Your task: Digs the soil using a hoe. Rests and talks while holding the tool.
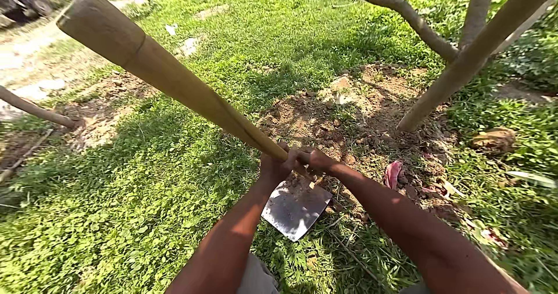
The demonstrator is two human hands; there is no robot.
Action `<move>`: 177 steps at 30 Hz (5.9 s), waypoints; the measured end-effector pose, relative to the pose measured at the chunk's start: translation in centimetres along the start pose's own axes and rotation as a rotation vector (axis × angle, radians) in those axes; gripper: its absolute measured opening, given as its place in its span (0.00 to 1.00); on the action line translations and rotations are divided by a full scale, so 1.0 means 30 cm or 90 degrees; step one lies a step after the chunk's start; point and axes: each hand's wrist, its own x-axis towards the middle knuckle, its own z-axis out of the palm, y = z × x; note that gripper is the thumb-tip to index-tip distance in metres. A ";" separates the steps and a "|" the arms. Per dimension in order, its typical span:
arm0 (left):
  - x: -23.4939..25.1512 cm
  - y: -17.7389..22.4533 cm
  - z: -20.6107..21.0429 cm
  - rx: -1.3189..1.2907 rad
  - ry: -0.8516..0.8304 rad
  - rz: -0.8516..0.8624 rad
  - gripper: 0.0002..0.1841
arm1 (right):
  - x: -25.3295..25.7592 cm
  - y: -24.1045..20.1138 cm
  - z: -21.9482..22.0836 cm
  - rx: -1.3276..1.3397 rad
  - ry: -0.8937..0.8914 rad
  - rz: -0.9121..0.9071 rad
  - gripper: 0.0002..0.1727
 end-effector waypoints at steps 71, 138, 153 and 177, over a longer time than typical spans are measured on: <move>0.008 0.018 0.007 0.026 0.024 -0.025 0.17 | -0.025 -0.098 -0.160 0.177 0.279 -0.056 0.29; 0.004 0.059 0.009 -0.025 0.047 -0.180 0.18 | 0.003 -0.063 -0.034 0.073 0.404 -0.183 0.23; 0.014 0.124 0.054 -0.332 0.253 -0.381 0.19 | -0.008 0.001 -0.058 0.382 0.302 0.154 0.27; 0.059 0.385 0.078 -0.193 -0.290 -0.148 0.17 | -0.035 0.130 -0.260 0.477 0.401 0.132 0.28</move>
